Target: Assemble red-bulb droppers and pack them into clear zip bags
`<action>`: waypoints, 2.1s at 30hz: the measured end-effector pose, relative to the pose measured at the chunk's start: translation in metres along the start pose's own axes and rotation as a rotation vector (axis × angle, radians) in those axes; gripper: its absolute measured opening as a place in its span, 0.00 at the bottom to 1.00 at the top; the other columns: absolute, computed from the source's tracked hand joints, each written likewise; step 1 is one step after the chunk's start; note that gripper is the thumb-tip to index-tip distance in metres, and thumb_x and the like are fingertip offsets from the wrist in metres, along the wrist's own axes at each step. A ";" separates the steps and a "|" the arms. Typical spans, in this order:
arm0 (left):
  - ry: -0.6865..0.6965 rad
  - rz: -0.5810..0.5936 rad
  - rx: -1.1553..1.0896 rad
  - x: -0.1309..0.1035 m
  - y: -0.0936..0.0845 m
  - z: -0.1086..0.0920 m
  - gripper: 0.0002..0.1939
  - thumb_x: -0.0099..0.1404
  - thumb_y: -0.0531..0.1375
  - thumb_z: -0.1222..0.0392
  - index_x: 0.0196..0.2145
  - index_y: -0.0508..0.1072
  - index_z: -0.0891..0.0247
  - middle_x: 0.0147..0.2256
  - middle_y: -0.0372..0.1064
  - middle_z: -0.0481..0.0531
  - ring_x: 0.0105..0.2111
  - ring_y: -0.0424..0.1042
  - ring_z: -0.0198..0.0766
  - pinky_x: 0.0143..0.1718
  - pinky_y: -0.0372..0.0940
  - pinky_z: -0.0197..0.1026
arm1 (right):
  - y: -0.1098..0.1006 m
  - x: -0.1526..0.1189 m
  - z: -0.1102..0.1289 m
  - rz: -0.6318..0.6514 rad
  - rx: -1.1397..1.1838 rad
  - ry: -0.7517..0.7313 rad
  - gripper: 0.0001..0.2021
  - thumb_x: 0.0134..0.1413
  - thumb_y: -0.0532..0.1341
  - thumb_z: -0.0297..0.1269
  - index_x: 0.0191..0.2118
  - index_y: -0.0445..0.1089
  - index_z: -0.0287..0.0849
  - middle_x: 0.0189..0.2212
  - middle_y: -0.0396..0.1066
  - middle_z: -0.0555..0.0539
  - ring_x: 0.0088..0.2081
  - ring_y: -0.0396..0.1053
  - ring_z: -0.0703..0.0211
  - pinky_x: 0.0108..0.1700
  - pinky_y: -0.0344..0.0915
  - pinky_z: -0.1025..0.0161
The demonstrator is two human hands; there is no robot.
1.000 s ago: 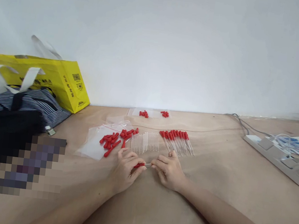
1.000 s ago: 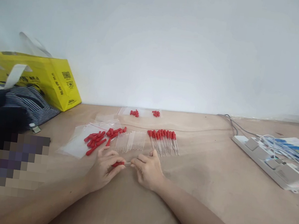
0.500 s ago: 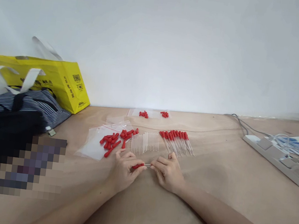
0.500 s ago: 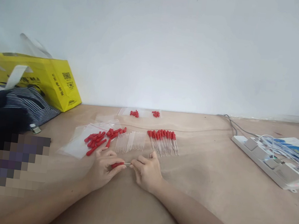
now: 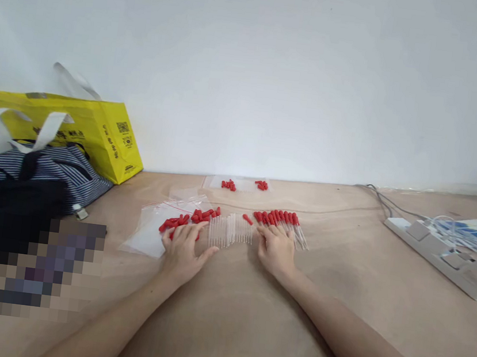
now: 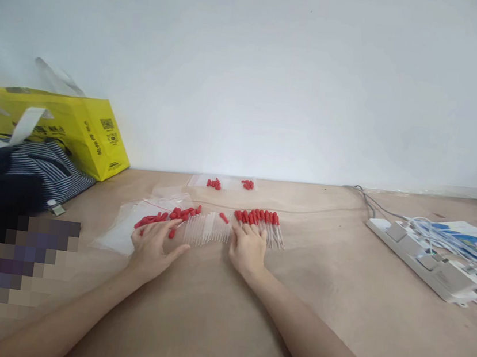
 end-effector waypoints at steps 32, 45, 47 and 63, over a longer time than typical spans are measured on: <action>0.348 0.178 -0.095 -0.008 -0.004 -0.026 0.04 0.55 0.55 0.61 0.24 0.68 0.60 0.27 0.66 0.48 0.34 0.64 0.40 0.48 0.45 0.53 | 0.036 0.043 0.006 0.292 -0.162 0.325 0.11 0.47 0.52 0.30 0.30 0.71 0.33 0.31 0.71 0.34 0.35 0.66 0.50 0.39 0.45 0.55; 0.347 0.220 -0.123 -0.013 0.005 -0.028 0.06 0.59 0.55 0.58 0.29 0.73 0.53 0.32 0.70 0.46 0.36 0.65 0.40 0.48 0.41 0.56 | 0.000 -0.015 -0.003 0.072 0.125 -0.178 0.10 0.57 0.43 0.29 0.31 0.60 0.38 0.28 0.65 0.44 0.28 0.60 0.59 0.34 0.51 0.63; 0.311 0.209 -0.131 -0.012 0.005 -0.029 0.07 0.60 0.54 0.59 0.29 0.71 0.56 0.31 0.70 0.46 0.36 0.65 0.39 0.49 0.41 0.55 | -0.002 -0.031 -0.005 0.088 0.230 -0.265 0.10 0.57 0.43 0.27 0.35 0.59 0.38 0.29 0.66 0.46 0.28 0.59 0.61 0.35 0.51 0.64; 0.272 0.140 -0.180 -0.016 0.004 -0.033 0.04 0.61 0.53 0.59 0.31 0.67 0.59 0.28 0.70 0.46 0.33 0.67 0.39 0.52 0.36 0.56 | -0.007 -0.043 0.019 0.140 0.376 -0.403 0.11 0.56 0.46 0.26 0.38 0.64 0.39 0.30 0.67 0.47 0.30 0.60 0.62 0.40 0.46 0.61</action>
Point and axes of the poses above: each hand's wrist, its own x-axis towards the middle knuckle, its own y-axis out of the palm, z = x × y, the point moved 4 cm from there along x, towards the middle knuckle
